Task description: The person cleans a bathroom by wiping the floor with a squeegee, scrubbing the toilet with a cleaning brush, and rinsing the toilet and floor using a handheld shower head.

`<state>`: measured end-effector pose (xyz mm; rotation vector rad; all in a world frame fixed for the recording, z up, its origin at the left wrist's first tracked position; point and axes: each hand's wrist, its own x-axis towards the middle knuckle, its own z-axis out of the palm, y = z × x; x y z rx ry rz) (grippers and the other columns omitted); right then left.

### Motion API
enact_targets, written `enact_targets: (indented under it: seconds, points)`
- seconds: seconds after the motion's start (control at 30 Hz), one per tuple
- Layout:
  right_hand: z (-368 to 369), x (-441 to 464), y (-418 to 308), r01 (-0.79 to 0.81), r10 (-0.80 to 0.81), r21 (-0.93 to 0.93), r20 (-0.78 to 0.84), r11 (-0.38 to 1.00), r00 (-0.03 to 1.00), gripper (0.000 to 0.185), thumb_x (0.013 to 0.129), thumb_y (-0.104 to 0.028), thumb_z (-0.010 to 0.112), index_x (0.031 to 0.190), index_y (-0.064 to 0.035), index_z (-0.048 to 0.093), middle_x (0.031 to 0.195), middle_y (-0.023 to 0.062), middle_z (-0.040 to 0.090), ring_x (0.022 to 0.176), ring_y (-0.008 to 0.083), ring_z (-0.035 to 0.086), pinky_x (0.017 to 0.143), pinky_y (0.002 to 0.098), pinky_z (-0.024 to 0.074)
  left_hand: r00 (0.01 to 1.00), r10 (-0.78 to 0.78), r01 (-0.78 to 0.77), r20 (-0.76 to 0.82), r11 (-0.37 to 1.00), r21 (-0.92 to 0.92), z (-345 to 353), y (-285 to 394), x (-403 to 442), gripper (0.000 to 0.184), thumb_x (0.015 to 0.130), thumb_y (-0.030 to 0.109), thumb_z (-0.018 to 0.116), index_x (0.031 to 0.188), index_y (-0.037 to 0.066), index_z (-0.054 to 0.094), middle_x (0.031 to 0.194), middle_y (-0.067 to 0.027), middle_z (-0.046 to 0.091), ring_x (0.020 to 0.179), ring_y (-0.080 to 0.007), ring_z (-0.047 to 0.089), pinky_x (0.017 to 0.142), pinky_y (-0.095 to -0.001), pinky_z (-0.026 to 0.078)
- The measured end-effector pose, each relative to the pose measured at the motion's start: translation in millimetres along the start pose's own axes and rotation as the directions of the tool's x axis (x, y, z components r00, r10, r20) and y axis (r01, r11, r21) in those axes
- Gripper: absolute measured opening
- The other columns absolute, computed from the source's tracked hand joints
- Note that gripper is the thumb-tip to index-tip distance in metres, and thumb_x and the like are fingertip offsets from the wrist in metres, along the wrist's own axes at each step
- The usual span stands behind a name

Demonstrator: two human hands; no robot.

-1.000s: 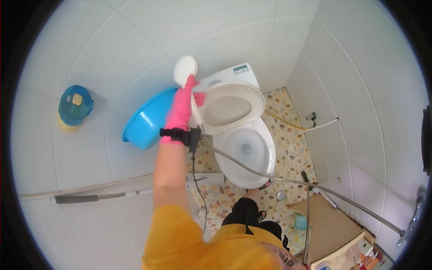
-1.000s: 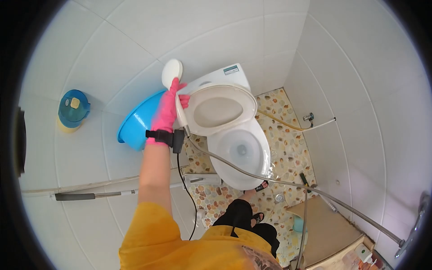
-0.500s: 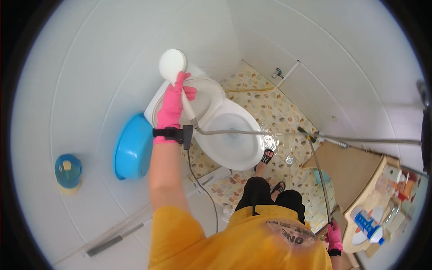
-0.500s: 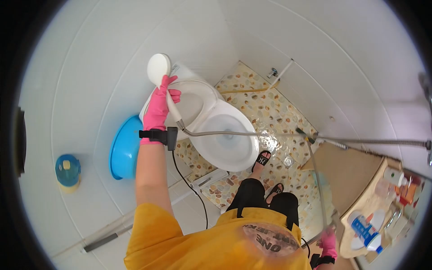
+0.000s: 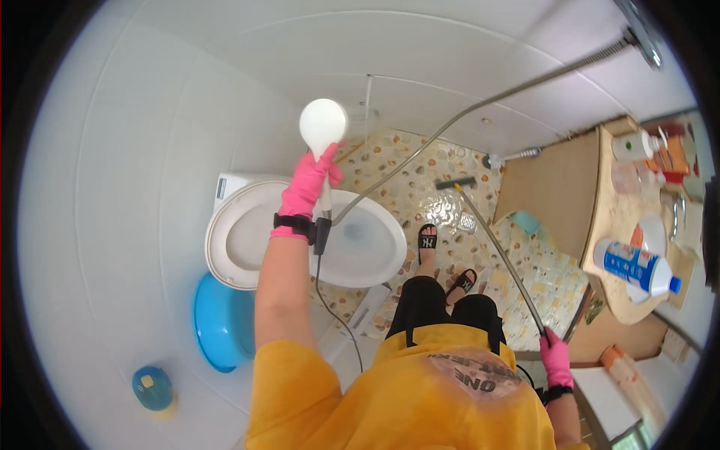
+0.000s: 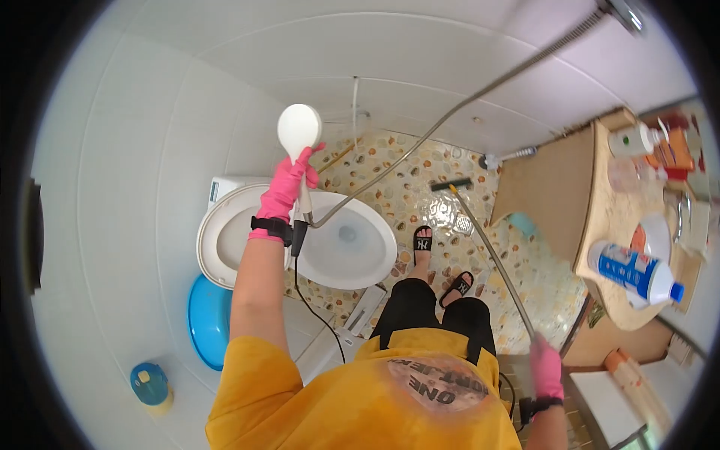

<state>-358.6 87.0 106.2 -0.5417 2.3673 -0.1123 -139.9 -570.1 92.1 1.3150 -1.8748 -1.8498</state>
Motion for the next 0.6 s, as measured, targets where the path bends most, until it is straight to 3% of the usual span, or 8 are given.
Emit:
enact_targets:
  seconds: [0.2, 0.27, 0.33, 0.37, 0.43, 0.53, 0.57, 0.6]
  points:
    - [50.8, 108.0, -46.1, 0.256, -0.258, 0.041, 0.070, 0.966, 0.964, 0.044, 0.087, -0.018, 0.056, 0.131, -0.0155, 0.050, 0.095, 0.0247, 0.064, 0.082, 0.0422, 0.062, 0.071, 0.0473, 0.0501, 0.988, -0.116, 0.098, 0.106, 0.981, 0.167, 99.8, -12.0, -2.1, 0.068, 0.086, 0.066, 0.051, 0.097, -0.001, 0.059, 0.068, -0.0085, 0.062, 0.061, -0.0171, 0.057, 0.066, -0.0296, 0.047]
    - [66.9, 142.5, -61.8, 0.163, -0.259, 0.377, 0.219, 0.912, 0.941, 0.042, 0.088, -0.019, 0.055, 0.129, -0.0136, 0.051, 0.096, 0.0231, 0.064, 0.091, 0.0403, 0.061, 0.078, 0.0462, 0.0492, 0.953, -0.192, 0.127, 0.236, 0.955, 0.267, 131.4, -18.2, -18.3, 0.068, 0.087, 0.065, 0.051, 0.099, -0.001, 0.058, 0.068, -0.0085, 0.062, 0.062, -0.0173, 0.057, 0.066, -0.0296, 0.046]
    - [57.2, 151.5, -76.3, -0.090, -0.084, 0.348, 0.455, 0.933, 0.886, 0.041, 0.088, -0.022, 0.056, 0.127, -0.0129, 0.052, 0.101, 0.0214, 0.065, 0.095, 0.0396, 0.061, 0.081, 0.0444, 0.0490, 0.931, -0.248, 0.159, 0.269, 0.936, 0.314, 159.3, -29.4, -38.3, 0.065, 0.087, 0.063, 0.053, 0.100, -0.001, 0.057, 0.067, -0.0085, 0.061, 0.061, -0.0172, 0.057, 0.066, -0.0297, 0.047]
    - [71.4, 153.7, -55.3, -0.122, -0.063, 0.366, 0.455, 0.922, 0.888, 0.041, 0.088, -0.022, 0.056, 0.127, -0.0129, 0.052, 0.101, 0.0214, 0.065, 0.095, 0.0396, 0.061, 0.081, 0.0444, 0.0490, 0.925, -0.248, 0.137, 0.288, 0.924, 0.358, 170.3, -38.0, -47.0, 0.064, 0.087, 0.061, 0.054, 0.100, -0.001, 0.057, 0.067, -0.0084, 0.061, 0.061, -0.0171, 0.056, 0.066, -0.0290, 0.046]
    - [100.7, 148.2, -4.5, 0.129, -0.186, 0.239, 0.232, 0.962, 0.955, 0.038, 0.087, -0.026, 0.057, 0.122, -0.0120, 0.058, 0.103, 0.0189, 0.066, 0.099, 0.0376, 0.061, 0.084, 0.0445, 0.0478, 0.897, -0.261, 0.109, 0.356, 0.912, 0.395, 197.2, -41.5, -72.8, 0.057, 0.088, 0.055, 0.058, 0.100, 0.000, 0.057, 0.066, -0.0081, 0.060, 0.060, -0.0166, 0.056, 0.062, -0.0279, 0.045]
    - [99.6, 85.5, 67.5, -0.036, -0.003, 0.157, 0.242, 0.987, 0.970, 0.035, 0.087, -0.030, 0.058, 0.116, -0.0104, 0.062, 0.105, 0.0182, 0.066, 0.102, 0.0362, 0.060, 0.089, 0.0441, 0.0465, 0.810, -0.295, 0.053, 0.507, 0.898, 0.437, 239.5, -45.9, -103.8, 0.055, 0.087, 0.046, 0.064, 0.119, 0.002, 0.056, 0.066, -0.0052, 0.059, 0.059, -0.0140, 0.055, 0.058, -0.0287, 0.045]
    - [107.9, 63.2, 96.6, 0.025, -0.049, 0.149, 0.157, 0.989, 0.986, 0.036, 0.087, -0.033, 0.060, 0.113, -0.0090, 0.065, 0.109, 0.0185, 0.065, 0.104, 0.0353, 0.060, 0.094, 0.0420, 0.0452, 0.773, -0.310, -0.026, 0.554, 0.857, 0.515, 254.5, -46.1, -114.4, 0.061, 0.086, 0.046, 0.065, 0.131, 0.008, 0.051, 0.070, -0.0054, 0.060, 0.060, -0.0135, 0.055, 0.060, -0.0283, 0.046]
    - [103.0, 38.1, 118.9, -0.011, -0.032, 0.198, 0.211, 0.980, 0.977, 0.042, 0.086, -0.038, 0.059, 0.116, -0.0087, 0.063, 0.115, 0.0199, 0.062, 0.109, 0.0330, 0.059, 0.099, 0.0398, 0.0429, 0.757, -0.303, -0.050, 0.579, 0.857, 0.514, 271.1, -43.4, -117.1, 0.061, 0.086, 0.046, 0.065, 0.131, 0.008, 0.051, 0.070, -0.0054, 0.060, 0.060, -0.0135, 0.055, 0.060, -0.0283, 0.046]
